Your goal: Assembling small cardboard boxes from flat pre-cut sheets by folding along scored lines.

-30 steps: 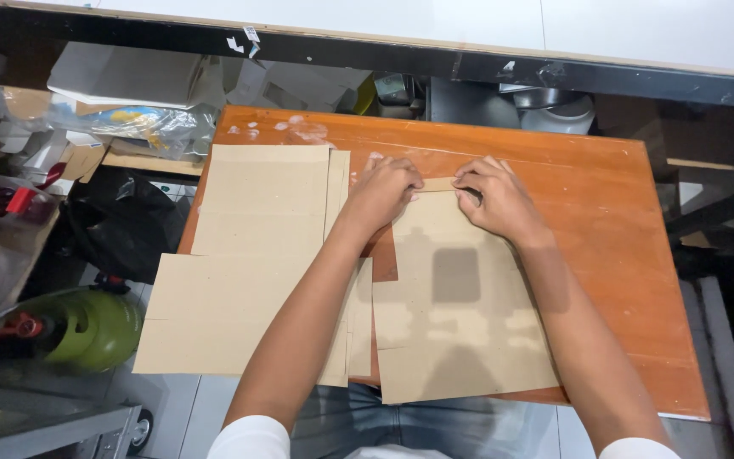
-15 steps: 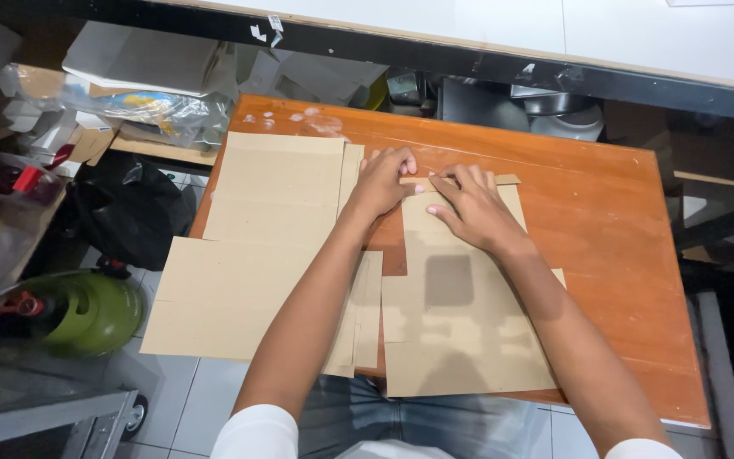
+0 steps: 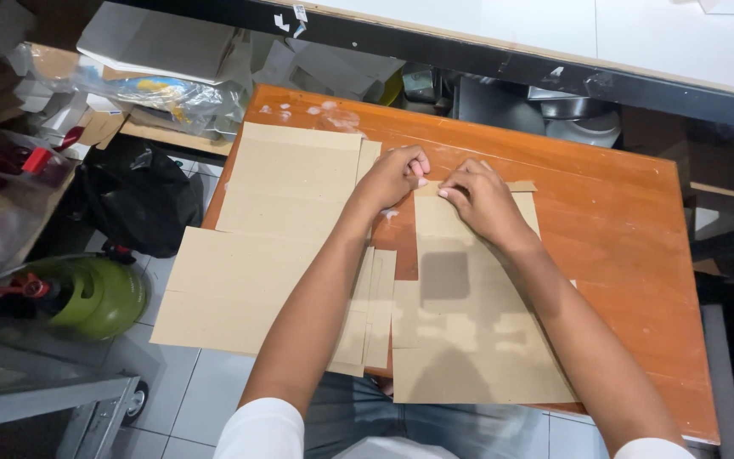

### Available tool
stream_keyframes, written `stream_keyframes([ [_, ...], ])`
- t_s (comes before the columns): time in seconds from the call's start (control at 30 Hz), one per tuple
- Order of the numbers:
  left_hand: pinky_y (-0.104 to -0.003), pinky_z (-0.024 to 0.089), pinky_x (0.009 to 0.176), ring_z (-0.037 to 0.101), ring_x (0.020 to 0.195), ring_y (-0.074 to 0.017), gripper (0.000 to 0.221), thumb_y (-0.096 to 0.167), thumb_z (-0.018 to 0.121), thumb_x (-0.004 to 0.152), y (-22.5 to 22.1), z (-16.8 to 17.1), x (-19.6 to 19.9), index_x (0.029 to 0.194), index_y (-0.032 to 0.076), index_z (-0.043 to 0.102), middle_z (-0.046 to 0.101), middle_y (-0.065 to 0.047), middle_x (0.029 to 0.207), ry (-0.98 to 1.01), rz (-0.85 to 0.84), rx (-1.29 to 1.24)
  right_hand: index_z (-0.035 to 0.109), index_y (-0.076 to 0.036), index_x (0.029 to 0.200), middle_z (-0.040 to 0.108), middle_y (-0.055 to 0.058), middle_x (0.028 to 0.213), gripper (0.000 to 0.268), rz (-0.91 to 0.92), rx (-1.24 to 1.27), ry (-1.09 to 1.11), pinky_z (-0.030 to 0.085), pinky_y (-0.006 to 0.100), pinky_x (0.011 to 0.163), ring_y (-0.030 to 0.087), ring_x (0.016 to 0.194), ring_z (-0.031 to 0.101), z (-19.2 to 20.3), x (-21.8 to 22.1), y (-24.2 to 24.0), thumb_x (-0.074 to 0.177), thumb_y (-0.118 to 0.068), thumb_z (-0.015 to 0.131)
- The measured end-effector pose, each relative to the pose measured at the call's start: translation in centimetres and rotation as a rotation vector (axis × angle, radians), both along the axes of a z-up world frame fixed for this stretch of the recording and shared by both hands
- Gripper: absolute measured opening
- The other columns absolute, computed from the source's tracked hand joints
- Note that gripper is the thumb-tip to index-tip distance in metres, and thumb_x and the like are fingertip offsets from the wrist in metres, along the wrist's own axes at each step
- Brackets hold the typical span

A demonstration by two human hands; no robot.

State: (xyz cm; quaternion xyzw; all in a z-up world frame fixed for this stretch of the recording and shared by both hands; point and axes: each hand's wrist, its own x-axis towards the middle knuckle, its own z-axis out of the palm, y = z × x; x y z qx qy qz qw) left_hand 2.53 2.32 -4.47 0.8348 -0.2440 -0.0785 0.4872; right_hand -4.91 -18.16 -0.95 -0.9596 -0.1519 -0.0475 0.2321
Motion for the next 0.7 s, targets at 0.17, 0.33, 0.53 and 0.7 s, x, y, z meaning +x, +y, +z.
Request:
stream_keyframes([
  [0.17, -0.044, 0.047, 0.094, 0.065, 0.096, -0.0283, 0.017, 0.013, 0.082, 0.081, -0.3, 1.6, -0.7, 0.094, 0.016, 0.071, 0.07, -0.004, 0.088, -0.079, -0.035, 0.089, 0.068, -0.01, 0.099, 0.064, 0.01, 0.095, 0.025, 0.007, -0.005, 0.162, 0.047, 0.048, 0.093, 0.038, 0.104, 0.063, 2.0, 2.1, 0.7, 0.081, -0.017, 0.084],
  [0.33, -0.048, 0.045, 0.097, 0.063, 0.103, -0.0346, 0.018, 0.018, 0.083, 0.081, -0.1, 2.7, -1.2, 0.095, 0.015, 0.072, 0.067, -0.008, 0.093, -0.122, -0.052, 0.125, 0.071, -0.008, 0.089, 0.065, 0.011, 0.077, 0.019, 0.033, 0.082, 0.313, 0.048, 0.044, 0.073, 0.036, 0.081, 0.067, 1.8, 4.2, -0.3, 0.077, -0.011, 0.084],
  [0.53, -0.044, 0.042, 0.097, 0.063, 0.098, -0.0274, 0.005, 0.018, 0.074, 0.089, -0.7, 1.9, -1.0, 0.084, 0.019, 0.073, 0.067, -0.002, 0.083, -0.071, -0.048, 0.078, 0.078, -0.012, 0.087, 0.064, 0.0, 0.072, 0.005, 0.124, 0.232, 0.378, 0.043, 0.032, 0.063, 0.015, 0.068, 0.058, -0.2, 6.1, -1.9, 0.083, -0.016, 0.077],
  [0.7, -0.04, 0.04, 0.091, 0.065, 0.096, -0.024, 0.005, 0.019, 0.072, 0.087, -0.8, 2.1, -1.5, 0.082, 0.021, 0.073, 0.067, 0.001, 0.079, -0.053, -0.023, 0.119, 0.078, -0.009, 0.082, 0.056, 0.0, 0.064, 0.003, 0.161, 0.3, 0.387, 0.043, 0.031, 0.062, 0.014, 0.065, 0.054, -0.9, 6.0, -2.8, 0.081, -0.012, 0.078],
])
